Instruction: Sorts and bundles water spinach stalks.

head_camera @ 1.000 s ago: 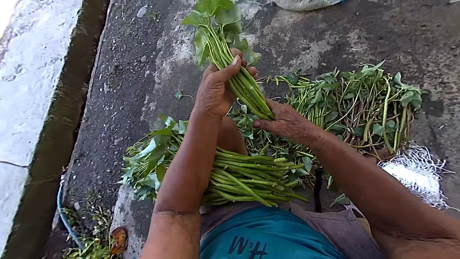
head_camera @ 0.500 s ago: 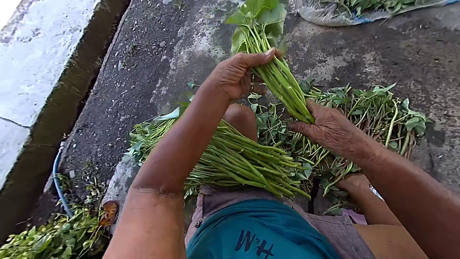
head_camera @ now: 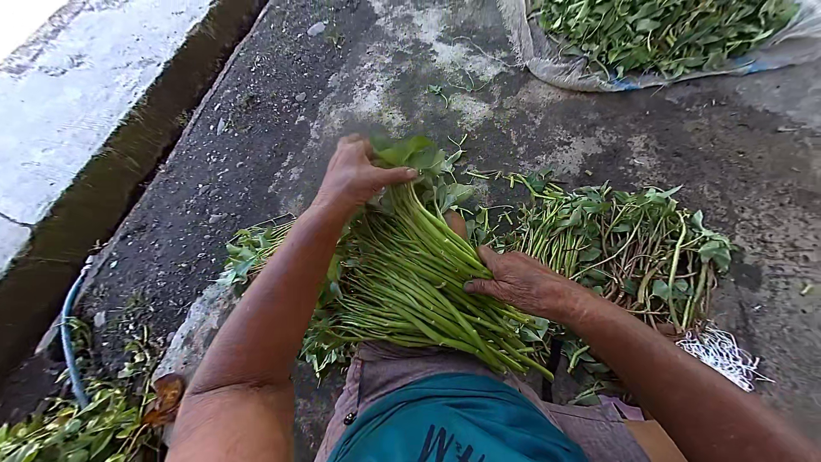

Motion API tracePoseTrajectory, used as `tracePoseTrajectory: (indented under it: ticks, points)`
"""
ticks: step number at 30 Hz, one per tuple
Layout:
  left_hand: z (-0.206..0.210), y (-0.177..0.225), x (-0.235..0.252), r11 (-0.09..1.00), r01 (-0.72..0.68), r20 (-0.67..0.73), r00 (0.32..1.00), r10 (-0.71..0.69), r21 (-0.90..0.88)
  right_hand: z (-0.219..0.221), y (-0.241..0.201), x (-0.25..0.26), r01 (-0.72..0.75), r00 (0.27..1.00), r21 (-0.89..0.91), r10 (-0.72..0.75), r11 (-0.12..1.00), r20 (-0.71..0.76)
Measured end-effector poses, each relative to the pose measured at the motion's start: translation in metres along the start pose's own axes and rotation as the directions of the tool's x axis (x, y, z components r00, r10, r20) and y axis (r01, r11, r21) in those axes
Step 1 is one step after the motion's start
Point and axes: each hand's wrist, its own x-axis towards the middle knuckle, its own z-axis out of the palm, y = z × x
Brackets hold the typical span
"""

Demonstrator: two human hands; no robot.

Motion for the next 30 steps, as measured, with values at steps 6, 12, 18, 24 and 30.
tracePoseTrajectory:
  ticks: [6,12,18,24,30]
  points:
    - [0.000,0.035,-0.039,0.825,-0.561,-0.095,0.820,0.565,0.069,0.001,0.000,0.001,-0.006,1.000,0.009,0.006,1.000,0.029]
    - [0.073,-0.007,-0.050,0.441,-0.891,0.462,0.436,0.772,0.104,0.006,0.006,0.002,0.039,0.999,0.006,-0.039,0.999,0.000]
    - [0.059,-0.023,-0.030,0.410,-0.855,0.387,0.511,0.767,0.317,0.006,0.009,0.001,-0.017,1.000,0.044,0.016,0.999,0.024]
    - [0.059,-0.033,-0.027,0.465,-0.817,0.394,0.573,0.718,0.340,0.003,0.003,0.001,-0.073,0.995,-0.250,0.087,0.966,0.045]
    - [0.062,-0.026,-0.025,0.496,-0.779,0.424,0.626,0.655,0.384,0.027,-0.011,0.010,0.010,0.877,-0.339,-0.171,0.941,-0.450]
